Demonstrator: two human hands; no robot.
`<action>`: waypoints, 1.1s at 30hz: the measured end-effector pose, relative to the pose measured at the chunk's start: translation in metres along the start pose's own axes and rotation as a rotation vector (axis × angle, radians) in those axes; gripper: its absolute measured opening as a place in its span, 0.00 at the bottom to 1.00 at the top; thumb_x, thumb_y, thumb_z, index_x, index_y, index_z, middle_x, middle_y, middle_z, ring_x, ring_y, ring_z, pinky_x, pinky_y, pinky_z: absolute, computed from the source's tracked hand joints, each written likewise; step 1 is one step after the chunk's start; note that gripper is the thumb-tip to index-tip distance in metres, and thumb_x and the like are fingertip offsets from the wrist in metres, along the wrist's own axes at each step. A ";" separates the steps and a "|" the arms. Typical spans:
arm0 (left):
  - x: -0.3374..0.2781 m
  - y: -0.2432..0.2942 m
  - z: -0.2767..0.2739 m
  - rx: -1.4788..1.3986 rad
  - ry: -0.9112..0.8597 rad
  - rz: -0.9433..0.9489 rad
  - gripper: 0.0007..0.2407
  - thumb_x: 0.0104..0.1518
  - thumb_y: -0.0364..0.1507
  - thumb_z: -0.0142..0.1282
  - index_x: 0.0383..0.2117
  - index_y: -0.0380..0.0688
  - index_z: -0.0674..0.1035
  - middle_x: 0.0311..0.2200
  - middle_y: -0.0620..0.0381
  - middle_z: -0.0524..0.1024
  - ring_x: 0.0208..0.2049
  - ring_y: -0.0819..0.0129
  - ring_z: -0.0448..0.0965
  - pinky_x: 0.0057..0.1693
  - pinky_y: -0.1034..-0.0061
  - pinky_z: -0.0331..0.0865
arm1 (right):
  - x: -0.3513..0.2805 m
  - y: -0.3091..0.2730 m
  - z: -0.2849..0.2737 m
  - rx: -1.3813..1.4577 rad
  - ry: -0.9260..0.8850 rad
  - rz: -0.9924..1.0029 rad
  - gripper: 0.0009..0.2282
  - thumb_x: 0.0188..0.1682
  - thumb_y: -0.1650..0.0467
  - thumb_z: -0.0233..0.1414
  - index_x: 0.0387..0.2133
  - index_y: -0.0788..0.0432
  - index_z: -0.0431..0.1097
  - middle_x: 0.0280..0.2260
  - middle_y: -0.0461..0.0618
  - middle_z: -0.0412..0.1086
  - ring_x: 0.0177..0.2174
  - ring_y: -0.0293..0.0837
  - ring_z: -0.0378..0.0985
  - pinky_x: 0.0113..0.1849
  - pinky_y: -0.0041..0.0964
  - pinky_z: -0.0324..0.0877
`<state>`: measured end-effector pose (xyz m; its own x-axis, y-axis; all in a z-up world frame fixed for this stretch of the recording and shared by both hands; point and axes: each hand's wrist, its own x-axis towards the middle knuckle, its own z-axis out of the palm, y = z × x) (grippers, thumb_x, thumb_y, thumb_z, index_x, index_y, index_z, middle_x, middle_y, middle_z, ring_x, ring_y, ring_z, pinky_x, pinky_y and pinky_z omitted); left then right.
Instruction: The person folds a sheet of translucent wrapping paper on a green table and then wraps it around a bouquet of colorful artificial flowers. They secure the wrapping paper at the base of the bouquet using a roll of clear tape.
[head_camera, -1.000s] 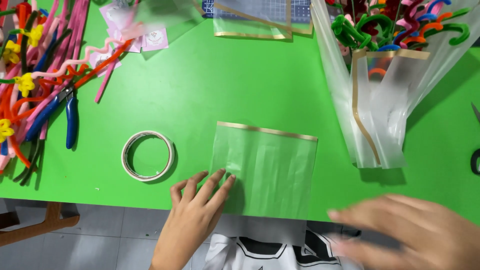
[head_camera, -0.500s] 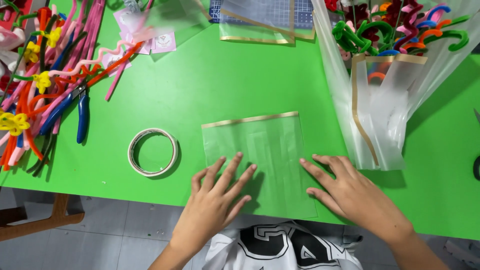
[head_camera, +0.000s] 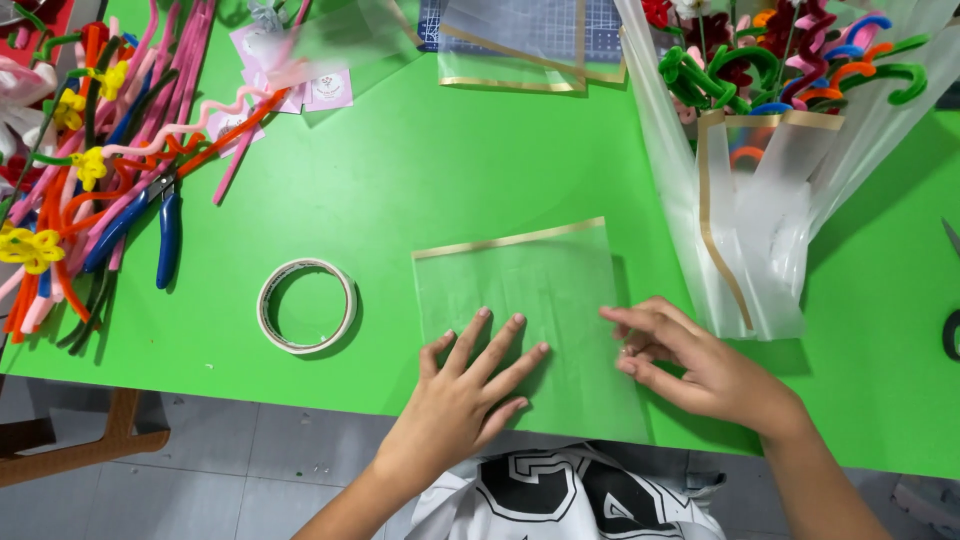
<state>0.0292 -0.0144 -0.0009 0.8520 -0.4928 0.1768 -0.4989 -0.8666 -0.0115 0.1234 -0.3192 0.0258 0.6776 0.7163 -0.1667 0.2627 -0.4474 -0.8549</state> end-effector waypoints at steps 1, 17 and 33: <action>0.001 0.001 0.000 -0.001 -0.002 0.001 0.26 0.65 0.48 0.43 0.70 0.68 0.58 0.72 0.59 0.56 0.70 0.52 0.56 0.56 0.58 0.62 | 0.004 -0.007 0.000 0.002 0.000 0.002 0.25 0.53 0.70 0.50 0.66 0.46 0.56 0.46 0.48 0.65 0.42 0.39 0.80 0.51 0.35 0.76; 0.006 0.002 0.003 -0.036 -0.037 0.051 0.24 0.64 0.47 0.46 0.67 0.68 0.62 0.69 0.51 0.58 0.66 0.43 0.61 0.51 0.49 0.67 | 0.043 0.009 0.028 0.630 -0.053 -0.055 0.19 0.54 0.77 0.47 0.60 0.63 0.56 0.40 0.53 0.61 0.43 0.49 0.82 0.46 0.44 0.86; 0.007 0.000 -0.008 0.012 0.044 0.073 0.34 0.57 0.43 0.60 0.70 0.75 0.53 0.64 0.52 0.67 0.61 0.49 0.70 0.50 0.51 0.69 | 0.048 -0.016 0.023 -0.444 -0.027 -0.261 0.21 0.54 0.64 0.52 0.59 0.57 0.61 0.46 0.53 0.66 0.46 0.49 0.74 0.47 0.44 0.70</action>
<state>0.0335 -0.0172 0.0086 0.8055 -0.5509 0.2186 -0.5572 -0.8295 -0.0374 0.1353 -0.2655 0.0200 0.5340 0.8454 0.0069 0.6908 -0.4317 -0.5800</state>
